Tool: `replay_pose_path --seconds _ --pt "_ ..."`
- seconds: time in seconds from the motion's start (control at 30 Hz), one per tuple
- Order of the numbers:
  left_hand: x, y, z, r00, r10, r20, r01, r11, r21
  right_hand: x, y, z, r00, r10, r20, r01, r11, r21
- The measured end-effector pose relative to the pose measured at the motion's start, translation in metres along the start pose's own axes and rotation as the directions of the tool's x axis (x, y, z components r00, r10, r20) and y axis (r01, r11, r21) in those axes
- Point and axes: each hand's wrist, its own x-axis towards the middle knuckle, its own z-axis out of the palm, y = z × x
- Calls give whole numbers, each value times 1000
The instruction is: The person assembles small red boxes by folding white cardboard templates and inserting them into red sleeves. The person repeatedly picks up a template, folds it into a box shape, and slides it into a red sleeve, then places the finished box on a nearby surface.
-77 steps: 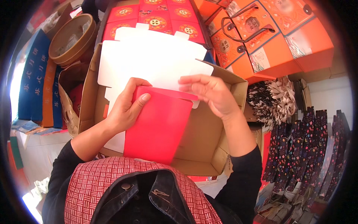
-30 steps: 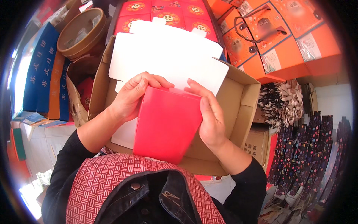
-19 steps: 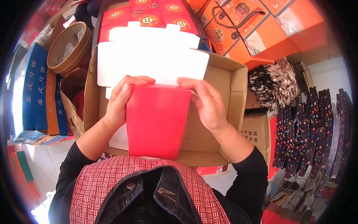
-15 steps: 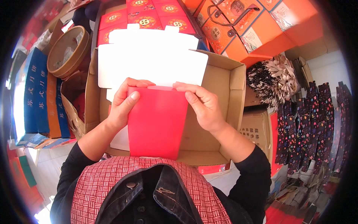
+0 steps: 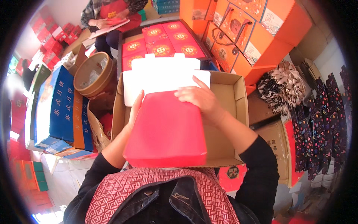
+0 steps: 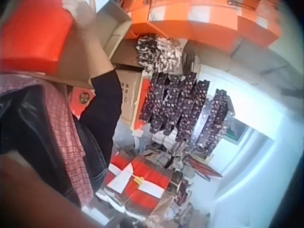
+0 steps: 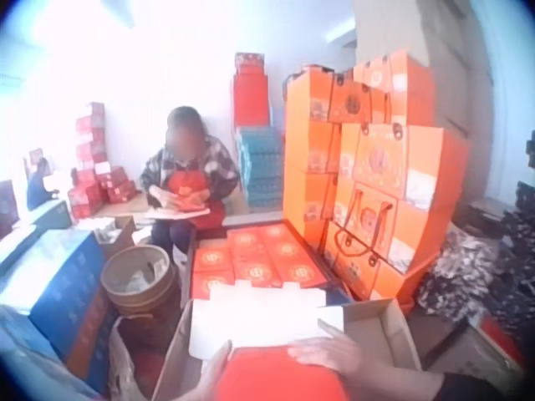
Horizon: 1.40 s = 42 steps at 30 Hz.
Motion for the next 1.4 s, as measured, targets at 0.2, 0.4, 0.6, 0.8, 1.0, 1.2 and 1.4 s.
replay_pose_path --seconds 0.2,0.4,0.6,0.8,1.0,1.2,1.4 --pt "-7 -19 -16 988 91 122 -148 754 640 -32 -56 -64 624 703 -342 -439 677 591" --pt "-15 -27 -44 991 133 16 -75 454 888 -181 -71 -114 190 839 -511 -72 531 844" --pt "-3 -18 -50 984 163 -68 -24 505 863 -367 -76 -38 -448 807 -384 -221 315 923" --pt "13 -29 -39 980 169 -103 12 468 883 -460 -2 95 -597 776 -206 -120 167 979" --pt "15 -33 -31 974 182 -133 38 449 893 -438 91 172 -613 722 -321 -300 163 940" --pt "27 -32 -11 962 174 -209 120 418 901 -455 122 161 -342 717 -607 -917 -395 49" --pt "-5 17 -17 905 387 176 -242 129 962 -242 43 -74 106 687 -719 -827 462 320"
